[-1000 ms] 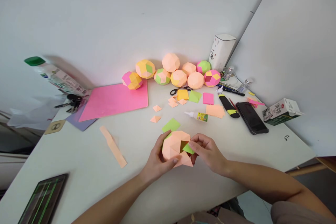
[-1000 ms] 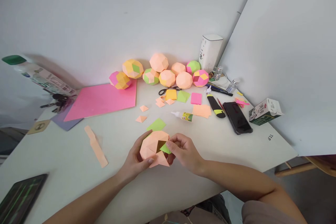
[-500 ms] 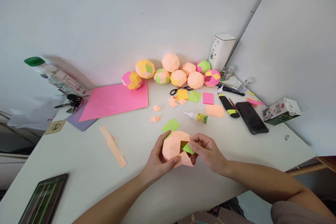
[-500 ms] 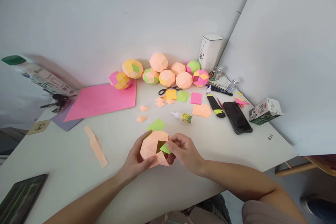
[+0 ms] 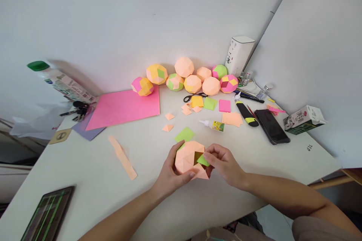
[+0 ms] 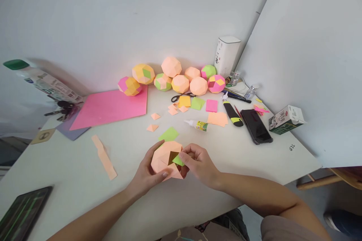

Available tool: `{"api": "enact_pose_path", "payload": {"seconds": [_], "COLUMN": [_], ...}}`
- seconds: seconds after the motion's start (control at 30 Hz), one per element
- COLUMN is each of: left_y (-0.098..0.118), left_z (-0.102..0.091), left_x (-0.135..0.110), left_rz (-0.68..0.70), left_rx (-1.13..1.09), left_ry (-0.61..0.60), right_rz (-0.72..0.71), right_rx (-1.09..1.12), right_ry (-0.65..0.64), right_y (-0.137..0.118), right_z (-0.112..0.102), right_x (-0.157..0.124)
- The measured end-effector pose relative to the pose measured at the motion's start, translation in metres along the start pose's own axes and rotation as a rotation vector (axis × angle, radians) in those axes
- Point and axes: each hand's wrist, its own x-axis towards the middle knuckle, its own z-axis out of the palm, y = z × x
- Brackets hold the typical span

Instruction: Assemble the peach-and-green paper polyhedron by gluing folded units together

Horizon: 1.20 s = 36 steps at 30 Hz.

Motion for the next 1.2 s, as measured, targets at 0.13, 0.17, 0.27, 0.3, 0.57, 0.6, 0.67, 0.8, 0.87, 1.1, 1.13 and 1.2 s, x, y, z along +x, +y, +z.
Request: {"api": "enact_pose_path", "payload": {"seconds": [0.13,0.17,0.27,0.3,0.57,0.6,0.67,0.8,0.87,1.1,1.13,1.2], "left_y": [0.003,0.004,0.007,0.008,0.008,0.008,0.008,0.012,0.013,0.012,0.012,0.012], "left_z": [0.002,0.002,0.003,0.004,0.004,0.004,0.004,0.005,0.005,0.005,0.005,0.005], "left_x": [-0.002,-0.002,-0.004,-0.004,-0.003,-0.003,-0.004,-0.004,-0.005,-0.004,-0.004,-0.004], "left_rz": [-0.064,-0.077,-0.100,-0.103,-0.099,-0.096,-0.093,-0.111,-0.110,-0.104,-0.106,-0.104], "left_rx": [-0.013,-0.012,-0.025,-0.032,-0.034,-0.036,-0.034,-0.006,0.007,0.033,0.035,0.041], "left_ry": [0.003,0.008,0.007,0.005,0.015,0.015,0.015,0.007,0.003,0.007,0.008,0.012], "right_rz": [-0.002,-0.001,0.004,0.005,0.015,0.017,0.021,0.011,0.001,-0.009,-0.011,-0.014], "right_rx": [0.013,0.014,0.016,0.017,0.014,0.012,0.006,-0.025,-0.037,-0.069,-0.073,-0.071], "right_ry": [-0.009,-0.016,-0.031,-0.031,-0.028,-0.030,-0.031,-0.026,-0.022,0.007,0.008,0.009], "right_y": [0.000,0.000,0.000,-0.001,-0.002,-0.002,-0.002,-0.003,-0.003,-0.005,-0.005,-0.004], "right_z": [0.000,0.000,0.000,0.000,0.000,0.000,0.000,0.000,0.000,0.001,0.001,0.001], "right_x": [-0.001,-0.001,-0.001,0.000,0.000,0.000,0.000,0.000,0.000,-0.002,-0.002,-0.001]}}
